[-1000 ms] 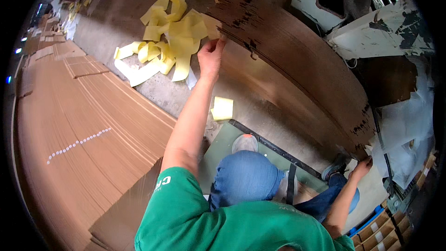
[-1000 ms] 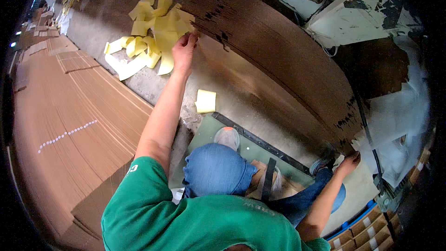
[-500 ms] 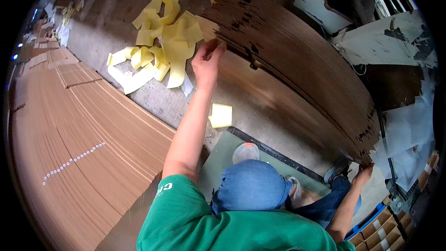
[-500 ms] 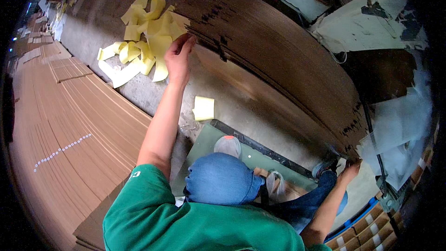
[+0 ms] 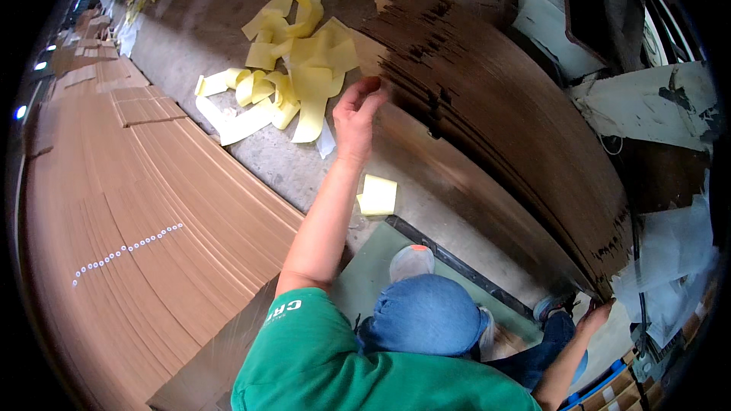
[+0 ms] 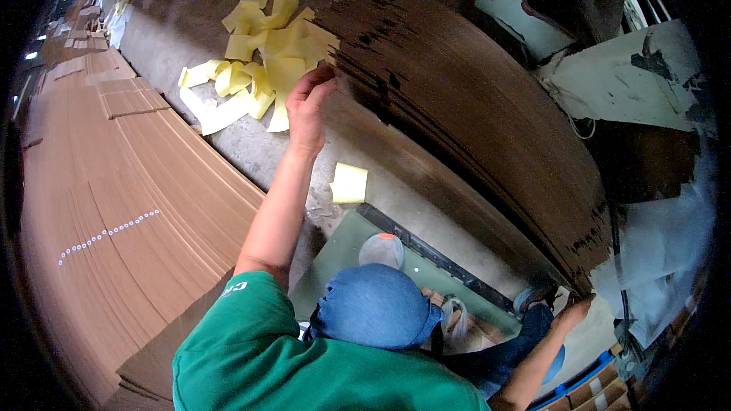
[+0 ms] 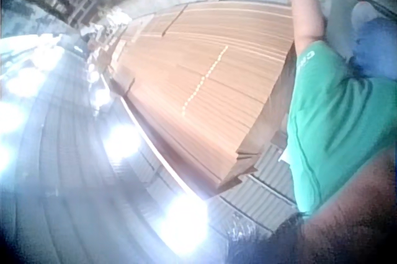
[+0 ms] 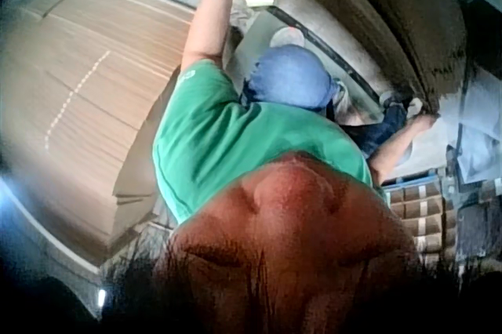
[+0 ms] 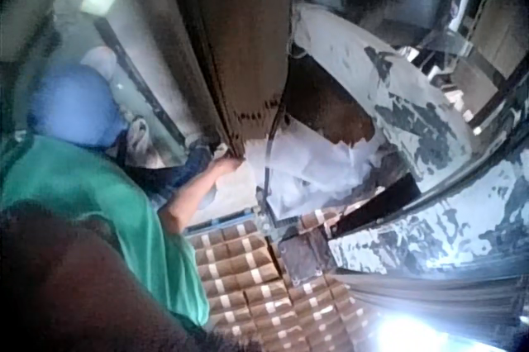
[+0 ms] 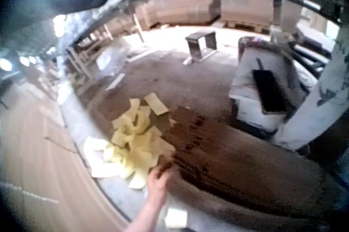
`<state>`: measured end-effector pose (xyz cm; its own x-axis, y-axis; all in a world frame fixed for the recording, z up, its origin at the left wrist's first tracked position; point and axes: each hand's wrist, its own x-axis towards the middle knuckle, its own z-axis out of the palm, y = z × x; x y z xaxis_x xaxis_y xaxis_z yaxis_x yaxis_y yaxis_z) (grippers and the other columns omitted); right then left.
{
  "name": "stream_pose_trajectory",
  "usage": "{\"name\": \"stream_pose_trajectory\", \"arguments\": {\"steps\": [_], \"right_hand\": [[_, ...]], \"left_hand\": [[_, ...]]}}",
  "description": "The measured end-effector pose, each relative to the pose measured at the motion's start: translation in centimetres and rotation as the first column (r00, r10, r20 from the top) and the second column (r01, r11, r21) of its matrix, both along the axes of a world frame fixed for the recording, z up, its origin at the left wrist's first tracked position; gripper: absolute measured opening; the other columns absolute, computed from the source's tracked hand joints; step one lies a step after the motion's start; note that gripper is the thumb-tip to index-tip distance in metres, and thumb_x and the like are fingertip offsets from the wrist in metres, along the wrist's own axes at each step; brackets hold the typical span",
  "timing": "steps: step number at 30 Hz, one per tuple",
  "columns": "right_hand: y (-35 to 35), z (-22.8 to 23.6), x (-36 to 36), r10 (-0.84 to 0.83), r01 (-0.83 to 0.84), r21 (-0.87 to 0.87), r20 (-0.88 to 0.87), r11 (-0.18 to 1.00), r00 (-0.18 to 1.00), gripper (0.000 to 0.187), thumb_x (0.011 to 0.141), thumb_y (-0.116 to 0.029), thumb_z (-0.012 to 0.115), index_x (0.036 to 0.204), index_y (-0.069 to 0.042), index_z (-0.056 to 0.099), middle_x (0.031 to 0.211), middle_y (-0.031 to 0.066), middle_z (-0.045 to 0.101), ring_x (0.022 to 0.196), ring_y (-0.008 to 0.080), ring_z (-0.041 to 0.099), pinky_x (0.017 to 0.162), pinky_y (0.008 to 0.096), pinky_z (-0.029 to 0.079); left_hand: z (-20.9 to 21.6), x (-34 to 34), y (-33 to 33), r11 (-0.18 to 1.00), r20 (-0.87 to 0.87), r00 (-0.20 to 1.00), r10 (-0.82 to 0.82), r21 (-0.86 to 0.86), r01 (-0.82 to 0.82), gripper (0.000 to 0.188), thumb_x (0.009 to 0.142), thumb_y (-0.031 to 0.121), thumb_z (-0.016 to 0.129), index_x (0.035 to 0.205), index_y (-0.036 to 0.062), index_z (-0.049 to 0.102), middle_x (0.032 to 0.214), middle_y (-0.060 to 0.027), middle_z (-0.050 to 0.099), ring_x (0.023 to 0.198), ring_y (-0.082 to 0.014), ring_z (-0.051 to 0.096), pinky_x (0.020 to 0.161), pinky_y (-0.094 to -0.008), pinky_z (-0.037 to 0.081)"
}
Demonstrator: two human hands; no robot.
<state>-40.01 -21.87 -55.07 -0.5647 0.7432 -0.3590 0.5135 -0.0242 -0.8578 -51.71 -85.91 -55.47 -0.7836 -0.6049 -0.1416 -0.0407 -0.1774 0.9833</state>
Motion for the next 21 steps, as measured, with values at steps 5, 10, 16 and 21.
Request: {"name": "stream_pose_trajectory", "arguments": {"steps": [5,10,16,21], "right_hand": [[-2.4,1.2,-0.7,-0.054,0.054,-0.008,0.042,0.998,0.998,0.052,0.094,-0.036,0.032,0.131,-0.001,0.03,0.129,0.0151,0.039,0.117,0.027,0.04,0.097,0.0391,0.034],[-2.7,1.4,-0.3,-0.057,0.057,0.017,0.027,0.998,0.998,0.052,0.093,-0.039,0.033,0.129,-0.001,0.033,0.125,0.0134,0.044,0.114,0.0248,0.043,0.096,0.0371,0.034],[0.2,-0.2,1.2,0.015,-0.016,0.052,0.021,0.998,1.0,0.051,0.093,-0.038,0.034,0.127,-0.001,0.036,0.125,0.0125,0.044,0.111,0.0235,0.045,0.094,0.0362,0.035],[-0.3,-0.2,0.9,-0.045,0.045,0.045,0.004,0.998,0.999,0.051,0.093,-0.039,0.034,0.126,0.0,0.037,0.122,0.0131,0.046,0.11,0.0234,0.045,0.094,0.0363,0.035]], "left_hand": [[0.8,-1.2,0.4,0.988,0.068,0.995,0.072,-0.142,-0.062,0.023,0.077,0.018,0.063,0.09,-0.0006,0.056,0.075,-0.0015,0.056,0.069,-0.0081,0.052,0.063,-0.0202,0.04],[0.6,-2.9,0.2,0.972,0.18,0.967,0.182,-0.184,-0.149,0.027,0.078,0.023,0.064,0.09,0.0001,0.058,0.07,-0.0011,0.057,0.064,-0.0076,0.049,0.06,-0.0193,0.038],[0.7,-3.2,0.3,0.98,0.178,0.968,0.177,-0.123,-0.157,0.024,0.075,0.02,0.067,0.086,-0.0007,0.063,0.072,-0.0027,0.06,0.065,-0.0072,0.049,0.062,-0.0209,0.039],[-0.1,-2.6,-0.2,0.982,0.097,0.979,0.177,-0.081,-0.17,0.018,0.075,0.015,0.066,0.083,-0.0013,0.064,0.073,-0.0019,0.06,0.067,-0.0067,0.049,0.063,-0.0206,0.04]]}}
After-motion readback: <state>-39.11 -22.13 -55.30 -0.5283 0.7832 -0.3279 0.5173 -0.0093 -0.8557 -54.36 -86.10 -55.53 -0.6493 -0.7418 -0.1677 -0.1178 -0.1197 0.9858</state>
